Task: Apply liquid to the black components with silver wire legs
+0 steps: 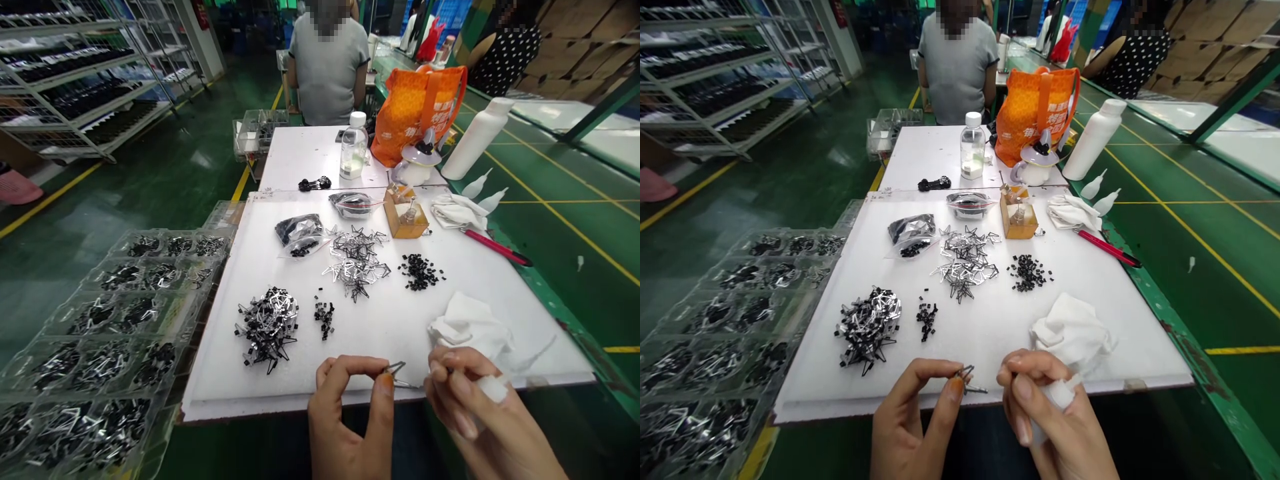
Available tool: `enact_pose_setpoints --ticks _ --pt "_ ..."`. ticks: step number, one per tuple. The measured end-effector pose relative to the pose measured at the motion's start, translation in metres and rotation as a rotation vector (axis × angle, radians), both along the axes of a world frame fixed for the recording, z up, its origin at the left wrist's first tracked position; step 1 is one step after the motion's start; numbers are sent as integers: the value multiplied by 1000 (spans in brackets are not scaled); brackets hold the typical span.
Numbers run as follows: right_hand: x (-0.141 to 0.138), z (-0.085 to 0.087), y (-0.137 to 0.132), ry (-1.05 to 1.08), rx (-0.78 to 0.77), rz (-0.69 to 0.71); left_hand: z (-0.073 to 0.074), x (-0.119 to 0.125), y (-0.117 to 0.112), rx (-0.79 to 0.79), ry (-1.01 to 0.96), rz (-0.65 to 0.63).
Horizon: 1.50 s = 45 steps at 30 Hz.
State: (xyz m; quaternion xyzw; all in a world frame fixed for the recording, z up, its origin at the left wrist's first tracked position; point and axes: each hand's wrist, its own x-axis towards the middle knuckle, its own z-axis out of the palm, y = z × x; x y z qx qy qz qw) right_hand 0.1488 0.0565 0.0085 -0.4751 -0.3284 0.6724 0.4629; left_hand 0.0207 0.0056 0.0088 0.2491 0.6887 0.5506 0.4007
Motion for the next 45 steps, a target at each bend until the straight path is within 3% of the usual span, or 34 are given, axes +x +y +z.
enact_pose_setpoints --ticks 13,21,34,39,45 --pt "-1 -3 2 -57 62 -76 1 1 0 -4 -34 -19" --pt "-3 -5 1 -66 113 -110 -1 4 1 134 80 8" --pt "10 -25 -6 -124 256 -35 -6 4 1 266 154 -25" --pt "10 -22 -5 -344 384 27 -11 1 -1 313 113 -83" --pt "10 -14 -1 -378 432 123 -14 1 0 349 127 -104"
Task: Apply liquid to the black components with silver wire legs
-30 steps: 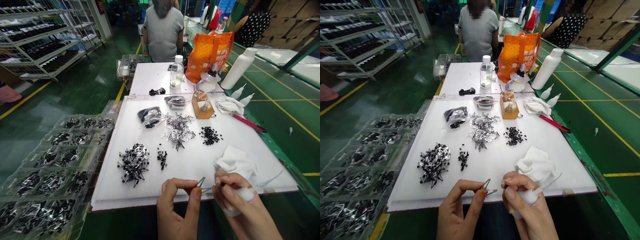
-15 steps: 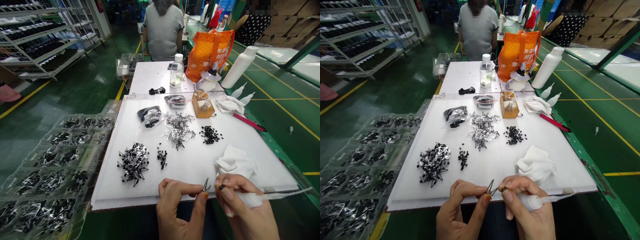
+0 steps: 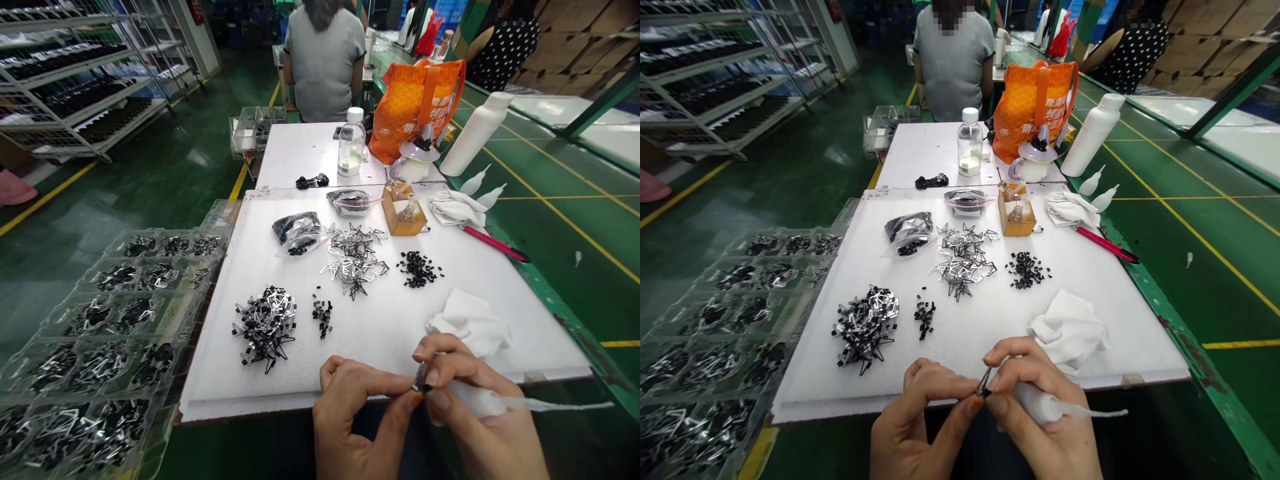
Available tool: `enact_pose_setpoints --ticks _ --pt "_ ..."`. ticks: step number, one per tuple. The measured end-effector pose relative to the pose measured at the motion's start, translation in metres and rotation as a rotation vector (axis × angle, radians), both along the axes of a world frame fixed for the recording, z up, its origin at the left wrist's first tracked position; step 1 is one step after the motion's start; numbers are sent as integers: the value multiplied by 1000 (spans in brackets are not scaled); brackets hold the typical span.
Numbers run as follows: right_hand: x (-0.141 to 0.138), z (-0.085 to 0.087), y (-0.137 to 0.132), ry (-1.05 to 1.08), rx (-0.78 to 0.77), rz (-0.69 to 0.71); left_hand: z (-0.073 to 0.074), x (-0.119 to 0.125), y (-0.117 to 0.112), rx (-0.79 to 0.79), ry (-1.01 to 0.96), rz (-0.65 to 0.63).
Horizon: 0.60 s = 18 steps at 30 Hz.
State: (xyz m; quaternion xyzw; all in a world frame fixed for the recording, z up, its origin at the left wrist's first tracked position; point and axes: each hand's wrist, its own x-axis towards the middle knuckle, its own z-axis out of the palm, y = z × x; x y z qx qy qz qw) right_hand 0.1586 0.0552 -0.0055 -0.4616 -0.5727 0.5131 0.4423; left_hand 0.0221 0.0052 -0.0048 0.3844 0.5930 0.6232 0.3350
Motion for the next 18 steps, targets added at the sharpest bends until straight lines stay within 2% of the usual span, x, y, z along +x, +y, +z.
enact_pose_setpoints --ticks 4,7,10,18 --pt "1 3 5 -58 128 0 1 -3 0 30 38 -19" --pt "2 4 7 -71 220 42 0 -10 -1 74 135 -115" --pt "2 3 8 -82 238 60 -1 -18 0 97 206 -191" --pt "2 5 9 -88 256 66 -2 -20 -1 94 243 -202"
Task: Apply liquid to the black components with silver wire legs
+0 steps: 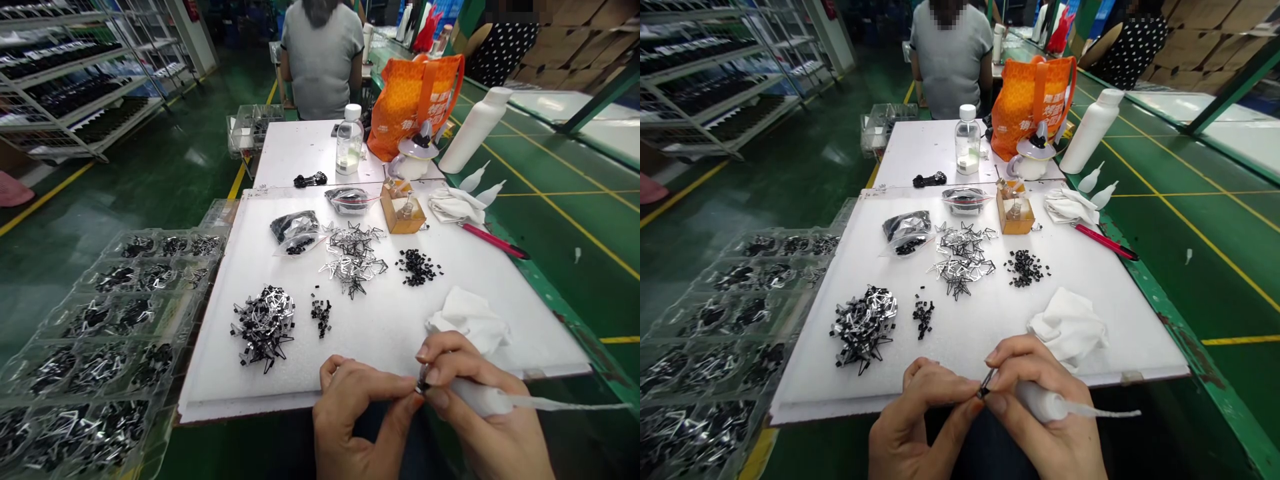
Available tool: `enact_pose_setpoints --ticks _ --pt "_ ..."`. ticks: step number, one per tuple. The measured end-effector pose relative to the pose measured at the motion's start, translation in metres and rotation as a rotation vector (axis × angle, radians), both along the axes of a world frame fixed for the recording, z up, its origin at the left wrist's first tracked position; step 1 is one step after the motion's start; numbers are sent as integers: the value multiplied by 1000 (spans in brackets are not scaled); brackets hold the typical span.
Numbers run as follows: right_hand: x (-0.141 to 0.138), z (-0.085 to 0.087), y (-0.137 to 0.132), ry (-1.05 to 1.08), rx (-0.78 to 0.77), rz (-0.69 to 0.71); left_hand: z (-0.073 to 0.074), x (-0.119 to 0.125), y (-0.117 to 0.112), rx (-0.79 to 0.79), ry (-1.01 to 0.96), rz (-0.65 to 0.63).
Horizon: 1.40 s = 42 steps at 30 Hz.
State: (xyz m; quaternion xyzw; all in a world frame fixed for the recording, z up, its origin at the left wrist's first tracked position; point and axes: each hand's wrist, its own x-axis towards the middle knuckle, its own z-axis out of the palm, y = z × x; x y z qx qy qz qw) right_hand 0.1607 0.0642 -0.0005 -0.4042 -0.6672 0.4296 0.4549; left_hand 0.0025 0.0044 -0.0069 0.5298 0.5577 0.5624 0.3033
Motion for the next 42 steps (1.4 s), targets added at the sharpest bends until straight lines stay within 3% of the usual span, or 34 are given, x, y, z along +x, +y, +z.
enact_pose_setpoints --ticks 13,18,21,30,42 --pt "1 -7 -2 62 -25 4 3 0 1 74 90 -21" --pt "1 -9 -3 91 -62 0 8 8 1 64 30 76" --pt "-2 -9 -4 136 -75 -18 11 10 1 92 65 48" --pt "-7 -6 -5 237 -124 -35 19 14 4 131 118 130" --pt "-7 -7 -5 245 -149 -56 19 15 6 92 37 156"
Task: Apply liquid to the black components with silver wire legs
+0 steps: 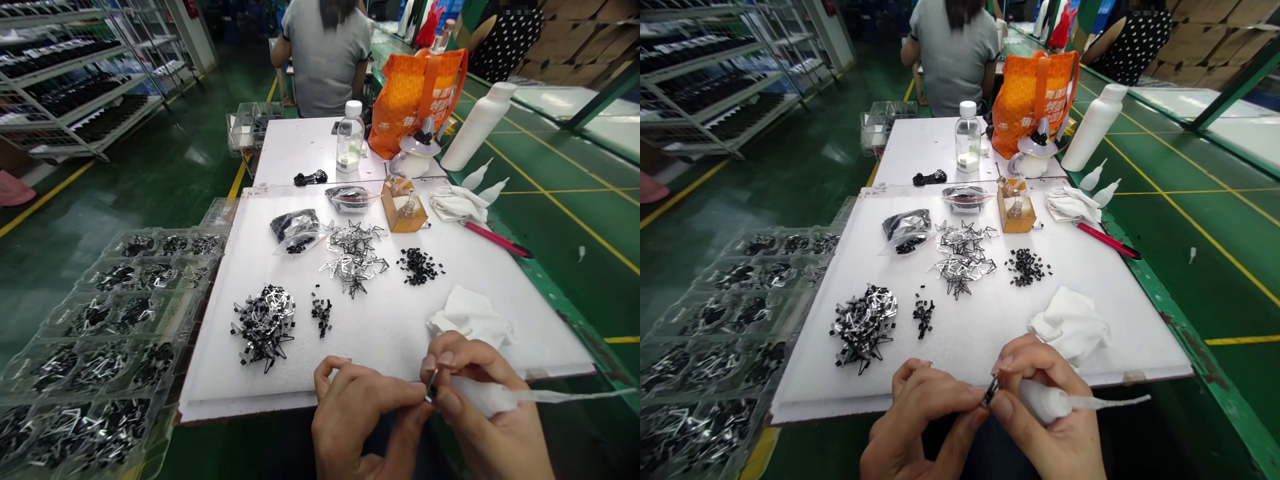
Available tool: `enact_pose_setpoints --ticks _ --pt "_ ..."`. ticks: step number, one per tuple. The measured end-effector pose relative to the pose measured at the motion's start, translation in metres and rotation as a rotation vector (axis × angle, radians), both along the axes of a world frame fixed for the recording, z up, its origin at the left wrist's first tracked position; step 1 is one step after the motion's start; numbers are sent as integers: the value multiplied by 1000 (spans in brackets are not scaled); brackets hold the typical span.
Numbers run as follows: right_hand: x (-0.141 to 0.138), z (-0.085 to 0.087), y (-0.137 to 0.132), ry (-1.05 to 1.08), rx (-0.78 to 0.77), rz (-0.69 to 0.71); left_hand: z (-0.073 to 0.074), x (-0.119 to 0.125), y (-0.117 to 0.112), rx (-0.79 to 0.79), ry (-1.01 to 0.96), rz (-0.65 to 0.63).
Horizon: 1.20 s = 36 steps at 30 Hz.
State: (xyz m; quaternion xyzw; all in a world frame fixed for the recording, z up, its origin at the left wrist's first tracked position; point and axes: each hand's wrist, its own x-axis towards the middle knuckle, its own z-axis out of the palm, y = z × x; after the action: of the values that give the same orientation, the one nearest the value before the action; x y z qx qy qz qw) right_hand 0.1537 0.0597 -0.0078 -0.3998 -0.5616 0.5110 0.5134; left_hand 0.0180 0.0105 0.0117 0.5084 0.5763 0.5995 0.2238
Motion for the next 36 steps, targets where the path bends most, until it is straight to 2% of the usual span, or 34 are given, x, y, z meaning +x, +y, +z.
enact_pose_setpoints --ticks 4,7,9,11,13,16,18,20,25,28,30,32,33,34,35,36 --pt "2 -4 -3 21 16 29 0 2 -1 -21 -52 16" --pt "13 2 14 60 -37 -5 2 1 -4 -148 -227 49" --pt "23 12 46 0 -50 -102 3 -1 -4 -313 -431 94" --pt "29 23 92 -120 37 -233 4 -5 -3 -467 -640 119" --pt "27 31 144 -223 86 -278 5 -10 -2 -541 -804 102" --pt "13 36 207 -472 118 -225 5 -17 1 -538 -975 58" --pt "2 35 229 -598 138 -137 4 -22 1 -520 -1072 54" --pt "-5 32 238 -675 189 -117 3 -26 1 -501 -1166 61" --pt "-2 24 241 -709 321 -219 -2 -29 4 -455 -1365 63" --pt "3 29 229 -652 353 -287 -3 -24 7 -461 -1433 22" --pt "3 39 206 -550 405 -419 -3 -20 7 -457 -1467 1" --pt "3 50 170 -380 436 -518 -3 -18 8 -448 -1480 -10" --pt "3 54 149 -159 385 -492 -3 -17 8 -443 -1480 -13" --pt "3 57 127 4 257 -380 -3 -17 8 -440 -1476 -17" --pt "4 58 106 81 174 -295 -2 -17 8 -437 -1470 -23" --pt "5 56 87 69 112 -206 -2 -17 8 -434 -1460 -30"
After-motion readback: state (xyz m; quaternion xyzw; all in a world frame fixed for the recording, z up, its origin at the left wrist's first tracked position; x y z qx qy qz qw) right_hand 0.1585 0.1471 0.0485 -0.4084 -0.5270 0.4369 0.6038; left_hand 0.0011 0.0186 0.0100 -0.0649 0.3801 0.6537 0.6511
